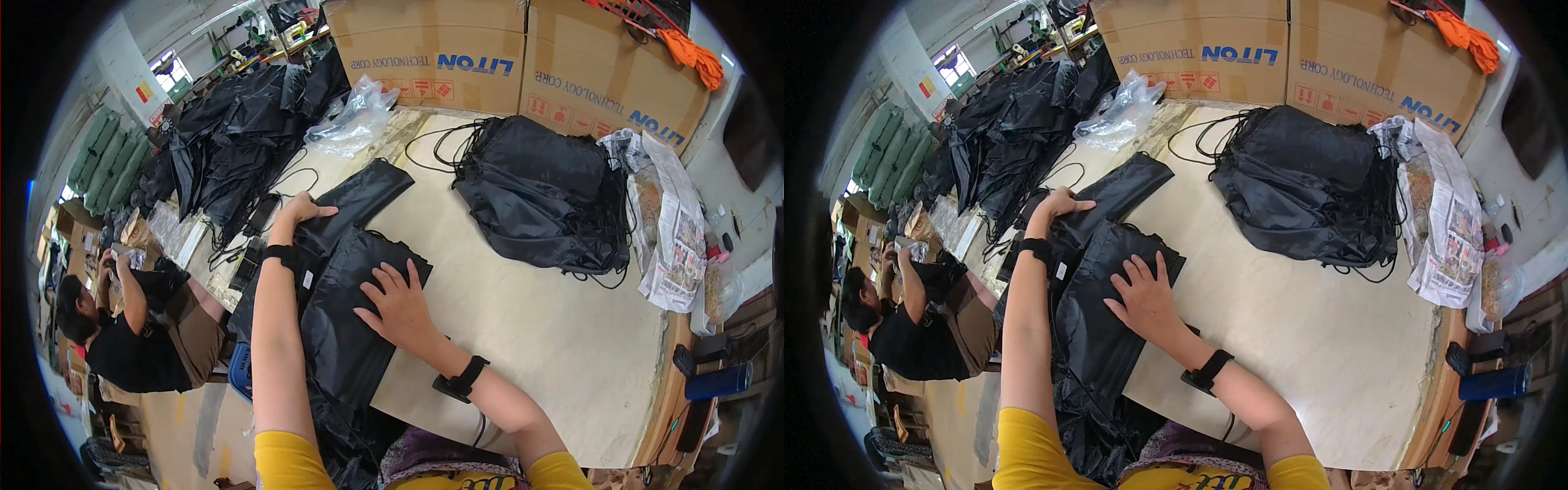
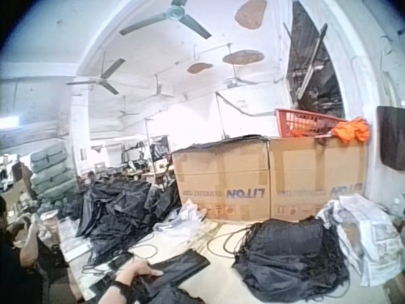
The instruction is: Folding and stacking black drawstring bags on a work table.
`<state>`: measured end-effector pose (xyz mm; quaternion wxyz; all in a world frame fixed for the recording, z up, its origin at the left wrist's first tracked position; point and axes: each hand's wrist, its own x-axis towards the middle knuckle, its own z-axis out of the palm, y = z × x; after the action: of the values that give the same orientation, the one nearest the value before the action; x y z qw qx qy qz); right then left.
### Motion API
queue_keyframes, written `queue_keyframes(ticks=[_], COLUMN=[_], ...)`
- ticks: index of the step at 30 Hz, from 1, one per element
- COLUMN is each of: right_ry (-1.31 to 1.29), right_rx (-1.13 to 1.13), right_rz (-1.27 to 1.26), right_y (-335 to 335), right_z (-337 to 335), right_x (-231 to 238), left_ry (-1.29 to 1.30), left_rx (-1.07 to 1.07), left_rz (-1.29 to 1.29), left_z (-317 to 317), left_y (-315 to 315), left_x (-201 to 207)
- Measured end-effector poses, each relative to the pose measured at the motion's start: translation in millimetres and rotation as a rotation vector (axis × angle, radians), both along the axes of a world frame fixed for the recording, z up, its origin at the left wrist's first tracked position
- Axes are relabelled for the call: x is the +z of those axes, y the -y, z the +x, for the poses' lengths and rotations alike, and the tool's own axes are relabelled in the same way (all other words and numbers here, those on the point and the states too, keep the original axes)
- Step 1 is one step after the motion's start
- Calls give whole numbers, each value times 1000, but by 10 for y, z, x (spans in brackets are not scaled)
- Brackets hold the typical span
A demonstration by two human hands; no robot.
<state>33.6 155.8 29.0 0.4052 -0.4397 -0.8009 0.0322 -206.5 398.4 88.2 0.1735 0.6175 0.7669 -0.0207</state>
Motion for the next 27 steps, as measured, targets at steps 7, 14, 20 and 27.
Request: queue_keyframes(ticks=[7, 14, 20, 27], right_ry=[35, 19, 23, 55], right_rx=[4, 0, -1, -1], right_rz=[8, 16, 38, 6], right_y=[-38, -64, -19, -26], right_z=[-16, 4, -24, -49], right_x=[-88, -99, -130, -79], left_ry=[445, 653, 1036, 1033], left_rx=[-190, -269, 75, 218], left_rz=[512, 871, 443, 272], left_z=[64, 65, -1028, -1533], left_y=[301, 1815, 2479, 2522], left_x=[233, 1459, 961, 113])
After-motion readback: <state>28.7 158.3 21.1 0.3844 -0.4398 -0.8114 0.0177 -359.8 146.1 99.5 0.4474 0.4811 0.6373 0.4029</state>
